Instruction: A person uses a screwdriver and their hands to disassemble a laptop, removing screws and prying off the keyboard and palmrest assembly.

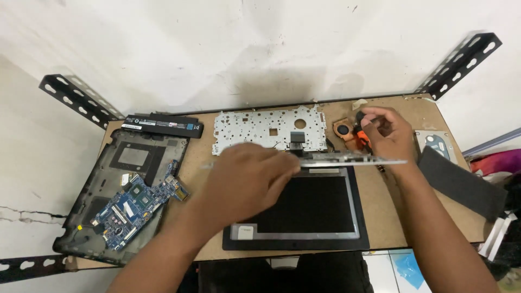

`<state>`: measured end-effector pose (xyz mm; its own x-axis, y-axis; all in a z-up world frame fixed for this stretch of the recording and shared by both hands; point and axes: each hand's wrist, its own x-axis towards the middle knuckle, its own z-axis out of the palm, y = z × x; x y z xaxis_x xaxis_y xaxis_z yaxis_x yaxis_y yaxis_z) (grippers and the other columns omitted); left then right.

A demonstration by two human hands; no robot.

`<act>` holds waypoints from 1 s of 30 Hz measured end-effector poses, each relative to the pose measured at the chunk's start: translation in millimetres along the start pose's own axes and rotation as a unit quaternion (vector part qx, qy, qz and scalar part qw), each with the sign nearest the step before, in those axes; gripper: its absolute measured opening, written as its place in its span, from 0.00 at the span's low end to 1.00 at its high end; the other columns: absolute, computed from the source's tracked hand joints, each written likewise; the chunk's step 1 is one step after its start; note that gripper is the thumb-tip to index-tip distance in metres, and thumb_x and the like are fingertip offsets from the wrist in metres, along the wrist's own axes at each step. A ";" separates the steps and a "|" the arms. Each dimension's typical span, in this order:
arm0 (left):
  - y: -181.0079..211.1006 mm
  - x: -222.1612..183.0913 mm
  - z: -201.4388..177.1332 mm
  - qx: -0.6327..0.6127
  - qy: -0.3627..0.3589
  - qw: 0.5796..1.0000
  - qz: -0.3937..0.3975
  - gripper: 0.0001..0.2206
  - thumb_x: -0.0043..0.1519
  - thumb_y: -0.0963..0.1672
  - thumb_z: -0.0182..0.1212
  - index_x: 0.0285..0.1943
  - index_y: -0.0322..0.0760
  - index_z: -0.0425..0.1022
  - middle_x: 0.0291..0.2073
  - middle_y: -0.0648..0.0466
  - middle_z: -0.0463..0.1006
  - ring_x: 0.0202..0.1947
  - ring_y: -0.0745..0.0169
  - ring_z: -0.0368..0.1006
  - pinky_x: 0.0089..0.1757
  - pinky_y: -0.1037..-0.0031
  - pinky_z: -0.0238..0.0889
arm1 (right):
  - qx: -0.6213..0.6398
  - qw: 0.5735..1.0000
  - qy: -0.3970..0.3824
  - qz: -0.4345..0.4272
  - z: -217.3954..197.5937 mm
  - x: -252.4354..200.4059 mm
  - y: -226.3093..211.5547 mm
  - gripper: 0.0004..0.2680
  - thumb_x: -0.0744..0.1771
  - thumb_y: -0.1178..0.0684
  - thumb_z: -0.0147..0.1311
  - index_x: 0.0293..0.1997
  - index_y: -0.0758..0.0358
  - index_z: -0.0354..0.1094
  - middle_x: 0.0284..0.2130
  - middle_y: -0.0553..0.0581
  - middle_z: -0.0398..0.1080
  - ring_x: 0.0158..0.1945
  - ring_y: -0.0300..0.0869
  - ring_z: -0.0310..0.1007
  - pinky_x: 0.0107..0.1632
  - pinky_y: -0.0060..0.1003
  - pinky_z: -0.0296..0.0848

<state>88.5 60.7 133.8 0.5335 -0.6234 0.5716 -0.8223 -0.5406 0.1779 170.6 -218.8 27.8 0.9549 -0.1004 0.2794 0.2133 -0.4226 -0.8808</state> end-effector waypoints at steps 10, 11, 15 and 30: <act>-63.6 55.5 15.6 -0.043 0.076 0.990 -0.108 0.02 0.54 0.40 0.60 0.29 0.41 0.77 0.19 0.51 0.76 0.22 0.49 0.75 0.30 0.63 0.69 | 0.115 0.973 0.147 -0.133 1.6 12.7 33.0 0.10 0.65 0.69 0.45 0.50 0.73 0.61 0.31 0.61 0.63 0.30 0.39 0.63 0.33 0.29 0.66; -68.4 56.8 18.8 -0.045 0.079 0.990 -0.107 0.02 0.54 0.40 0.60 0.29 0.41 0.77 0.19 0.51 0.76 0.22 0.49 0.75 0.30 0.63 0.69 | 0.111 0.974 0.147 -0.135 -1.3 15.2 21.9 0.10 0.65 0.69 0.45 0.50 0.73 0.61 0.31 0.61 0.63 0.30 0.39 0.63 0.33 0.29 0.66; -81.7 57.6 30.2 -0.066 0.086 0.988 -0.107 0.03 0.56 0.40 0.57 0.32 0.38 0.76 0.25 0.57 0.79 0.27 0.59 0.73 0.33 0.67 0.65 | -0.001 0.930 0.206 -0.304 -10.8 18.7 -23.9 0.06 0.71 0.61 0.47 0.51 0.73 0.61 0.43 0.67 0.61 0.43 0.50 0.62 0.42 0.38 0.68; -105.6 50.8 33.8 0.022 0.118 0.988 -0.092 0.10 0.57 0.46 0.60 0.43 0.40 0.76 0.31 0.56 0.77 0.36 0.56 0.68 0.51 0.56 0.51 | -0.356 0.873 -0.091 -0.319 25.4 45.0 -99.7 0.21 0.62 0.39 0.57 0.59 0.53 0.63 0.50 0.58 0.65 0.55 0.51 0.60 0.62 0.60 0.36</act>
<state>209.2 67.0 117.0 0.6085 -0.3653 0.7044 -0.7030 -0.6600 0.2650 197.5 -158.3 118.5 0.7189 0.4786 0.5041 0.5942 -0.7995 -0.0883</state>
